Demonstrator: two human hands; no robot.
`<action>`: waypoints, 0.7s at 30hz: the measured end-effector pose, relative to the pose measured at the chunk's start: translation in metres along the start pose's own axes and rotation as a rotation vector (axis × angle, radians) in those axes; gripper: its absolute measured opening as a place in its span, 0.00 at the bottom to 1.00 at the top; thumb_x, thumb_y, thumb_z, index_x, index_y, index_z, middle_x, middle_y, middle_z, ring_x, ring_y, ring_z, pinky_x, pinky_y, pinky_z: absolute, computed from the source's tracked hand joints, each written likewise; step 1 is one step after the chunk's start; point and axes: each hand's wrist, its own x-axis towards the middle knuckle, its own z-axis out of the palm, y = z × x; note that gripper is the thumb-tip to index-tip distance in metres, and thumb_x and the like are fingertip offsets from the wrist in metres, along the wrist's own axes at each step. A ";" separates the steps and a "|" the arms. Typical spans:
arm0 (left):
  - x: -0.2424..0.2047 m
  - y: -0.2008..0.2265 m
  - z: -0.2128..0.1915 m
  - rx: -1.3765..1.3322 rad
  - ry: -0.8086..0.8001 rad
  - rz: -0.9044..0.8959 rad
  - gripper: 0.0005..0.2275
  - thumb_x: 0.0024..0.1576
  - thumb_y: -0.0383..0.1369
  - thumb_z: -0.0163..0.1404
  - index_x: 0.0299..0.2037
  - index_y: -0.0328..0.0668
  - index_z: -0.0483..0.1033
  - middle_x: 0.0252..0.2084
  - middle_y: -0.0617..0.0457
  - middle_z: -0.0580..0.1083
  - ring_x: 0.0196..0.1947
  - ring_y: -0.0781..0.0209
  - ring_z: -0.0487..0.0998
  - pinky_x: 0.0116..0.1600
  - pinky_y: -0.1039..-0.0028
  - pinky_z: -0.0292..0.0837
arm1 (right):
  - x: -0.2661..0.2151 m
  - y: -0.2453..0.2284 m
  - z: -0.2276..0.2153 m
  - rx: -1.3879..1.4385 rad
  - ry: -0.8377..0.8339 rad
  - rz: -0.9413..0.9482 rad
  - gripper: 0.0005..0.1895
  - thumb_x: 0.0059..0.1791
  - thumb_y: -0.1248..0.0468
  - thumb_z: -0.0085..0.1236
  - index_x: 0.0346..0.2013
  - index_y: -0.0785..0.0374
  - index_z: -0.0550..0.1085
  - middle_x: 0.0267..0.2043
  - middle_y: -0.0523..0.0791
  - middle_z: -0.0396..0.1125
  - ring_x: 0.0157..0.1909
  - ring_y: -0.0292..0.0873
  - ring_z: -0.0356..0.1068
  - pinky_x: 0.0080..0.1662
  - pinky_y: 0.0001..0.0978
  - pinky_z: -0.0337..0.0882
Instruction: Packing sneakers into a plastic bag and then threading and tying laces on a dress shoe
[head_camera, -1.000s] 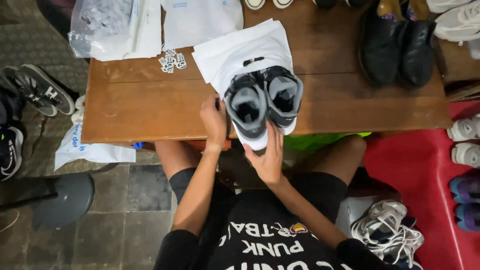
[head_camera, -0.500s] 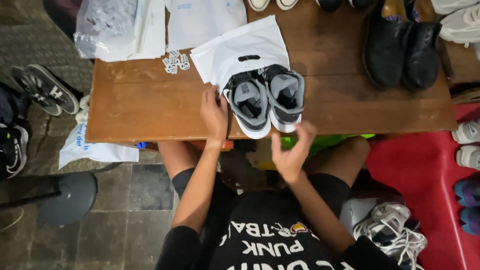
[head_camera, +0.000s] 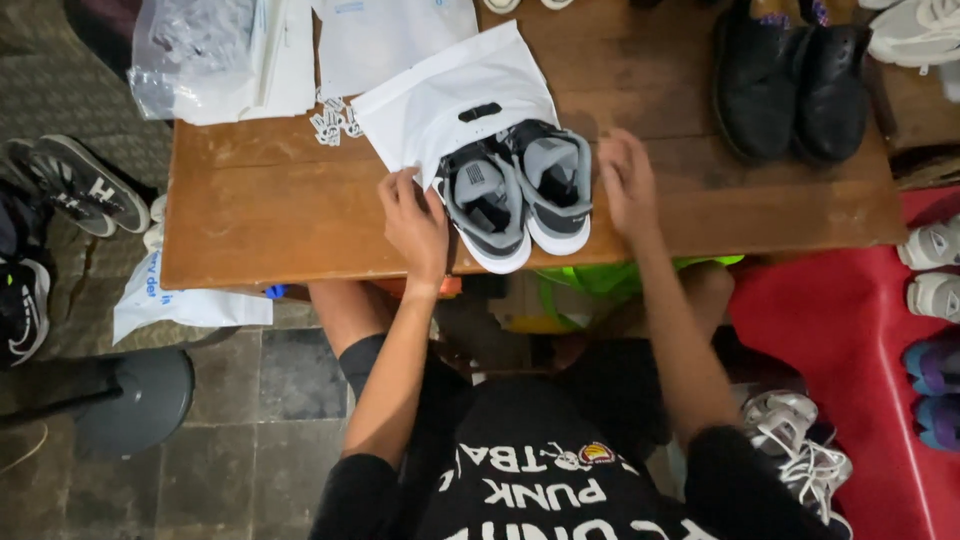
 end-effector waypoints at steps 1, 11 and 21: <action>-0.001 -0.003 0.001 -0.002 0.004 0.004 0.13 0.58 0.33 0.53 0.52 0.59 0.71 0.51 0.62 0.67 0.47 0.52 0.80 0.41 0.57 0.80 | 0.019 -0.002 0.008 0.001 0.003 -0.005 0.24 0.57 0.75 0.48 0.68 0.63 0.62 0.59 0.54 0.65 0.62 0.47 0.67 0.62 0.43 0.68; 0.013 -0.009 0.002 -0.049 0.120 0.208 0.04 0.58 0.31 0.58 0.41 0.53 0.80 0.36 0.62 0.76 0.40 0.60 0.81 0.44 0.71 0.77 | 0.099 -0.036 0.039 -0.212 -0.468 -0.089 0.10 0.55 0.70 0.53 0.50 0.55 0.77 0.52 0.44 0.69 0.57 0.42 0.67 0.65 0.37 0.64; 0.013 0.006 -0.003 -0.202 0.046 0.284 0.05 0.66 0.29 0.47 0.42 0.36 0.75 0.41 0.49 0.75 0.42 0.54 0.75 0.41 0.69 0.71 | 0.094 -0.040 0.047 -0.155 -0.357 -0.309 0.10 0.61 0.63 0.47 0.41 0.67 0.71 0.49 0.50 0.63 0.51 0.46 0.66 0.52 0.32 0.66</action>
